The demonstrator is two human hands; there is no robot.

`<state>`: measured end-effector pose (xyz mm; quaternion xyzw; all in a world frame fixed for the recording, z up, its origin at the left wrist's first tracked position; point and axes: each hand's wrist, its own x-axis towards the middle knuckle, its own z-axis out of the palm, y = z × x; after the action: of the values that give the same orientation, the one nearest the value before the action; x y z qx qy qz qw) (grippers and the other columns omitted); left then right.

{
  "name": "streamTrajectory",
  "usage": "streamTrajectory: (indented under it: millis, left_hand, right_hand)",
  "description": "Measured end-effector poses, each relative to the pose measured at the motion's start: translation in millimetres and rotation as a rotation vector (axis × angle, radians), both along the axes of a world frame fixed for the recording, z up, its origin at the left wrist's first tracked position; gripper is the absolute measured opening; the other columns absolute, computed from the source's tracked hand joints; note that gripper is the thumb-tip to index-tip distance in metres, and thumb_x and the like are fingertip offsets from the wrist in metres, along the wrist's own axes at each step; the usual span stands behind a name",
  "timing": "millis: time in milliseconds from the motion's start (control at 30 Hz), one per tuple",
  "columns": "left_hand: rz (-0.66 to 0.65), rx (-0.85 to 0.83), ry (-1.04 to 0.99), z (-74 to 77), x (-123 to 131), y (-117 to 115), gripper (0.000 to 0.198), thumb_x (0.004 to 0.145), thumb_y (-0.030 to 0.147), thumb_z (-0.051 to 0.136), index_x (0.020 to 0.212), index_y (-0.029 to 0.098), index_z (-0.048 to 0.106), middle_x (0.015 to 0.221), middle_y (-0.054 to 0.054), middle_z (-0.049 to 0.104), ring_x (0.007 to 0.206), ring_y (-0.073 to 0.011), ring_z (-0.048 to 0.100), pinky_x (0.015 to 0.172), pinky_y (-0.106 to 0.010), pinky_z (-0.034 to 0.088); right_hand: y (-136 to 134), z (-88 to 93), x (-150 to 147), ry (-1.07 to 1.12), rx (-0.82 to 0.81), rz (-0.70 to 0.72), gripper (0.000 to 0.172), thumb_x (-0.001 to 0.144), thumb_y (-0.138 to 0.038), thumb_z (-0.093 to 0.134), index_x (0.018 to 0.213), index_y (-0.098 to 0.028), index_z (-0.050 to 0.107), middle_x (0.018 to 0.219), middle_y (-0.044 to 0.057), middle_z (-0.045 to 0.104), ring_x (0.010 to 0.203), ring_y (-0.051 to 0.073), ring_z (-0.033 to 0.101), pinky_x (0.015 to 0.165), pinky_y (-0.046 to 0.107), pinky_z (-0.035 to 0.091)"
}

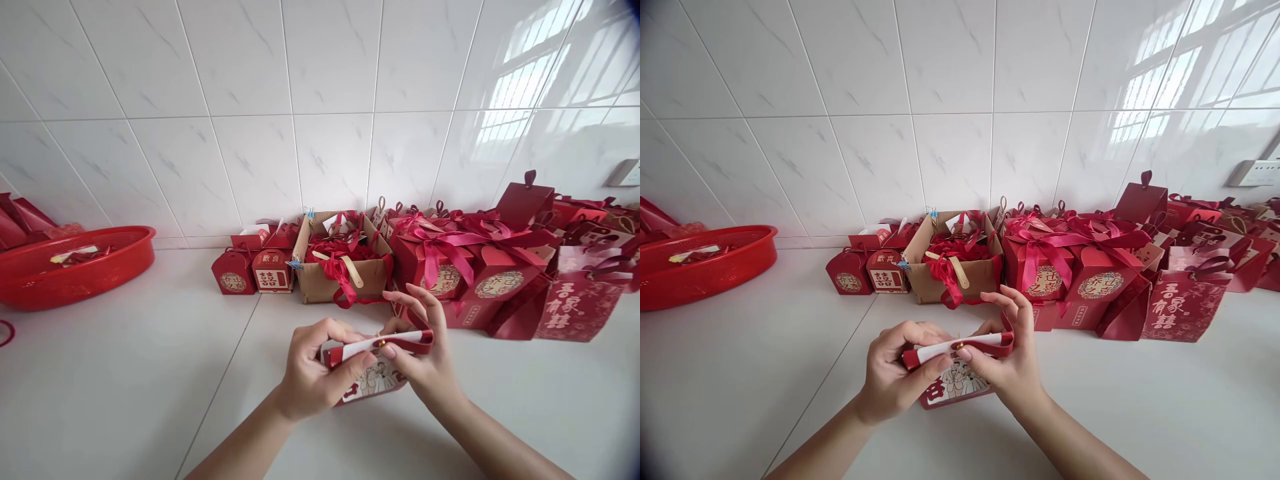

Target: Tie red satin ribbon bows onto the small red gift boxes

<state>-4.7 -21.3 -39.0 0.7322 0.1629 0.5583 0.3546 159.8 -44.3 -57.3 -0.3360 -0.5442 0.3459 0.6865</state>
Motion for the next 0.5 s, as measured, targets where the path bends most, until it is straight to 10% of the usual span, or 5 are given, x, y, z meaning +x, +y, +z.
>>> streamTrajectory:
  millis: [200,367,500]
  left_hand:
    - [-0.329,-0.309,-0.003,3.2,-5,-1,0.061,0.086,0.065,0.033,0.077,0.013,0.063,0.062,-0.01,0.067,0.06,-0.0201,0.064,0.06,-0.032,0.049]
    - [0.093,-0.203,0.151,4.1,5,1,0.02,0.08,0.035,0.063,0.083,0.017,0.056,0.052,0.006,0.045,0.048,-0.0081,0.044,0.05,-0.02,0.038]
    - [0.179,-0.023,0.223,1.4,9,1,0.018,0.075,0.03,0.068,0.087,0.017,0.065,0.051,0.007,0.04,0.047,-0.0067,0.039,0.049,-0.02,0.037]
  right_hand:
    - [-2,-3.5,0,-0.01,0.016,0.273,0.08,0.064,-0.044,0.08,0.127,-0.035,0.032,0.13,0.011,0.044,0.052,0.006,0.052,0.046,0.026,0.046]
    - [-12,-2.1,-2,-0.024,-0.01,0.45,0.09,0.059,-0.05,0.081,0.132,-0.038,0.03,0.134,0.011,0.041,0.048,0.004,0.047,0.042,0.025,0.044]
    - [-14,0.4,-3,-0.038,-0.008,0.456,0.094,0.058,-0.053,0.081,0.135,-0.038,0.029,0.135,0.012,0.041,0.052,0.007,0.052,0.042,0.025,0.045]
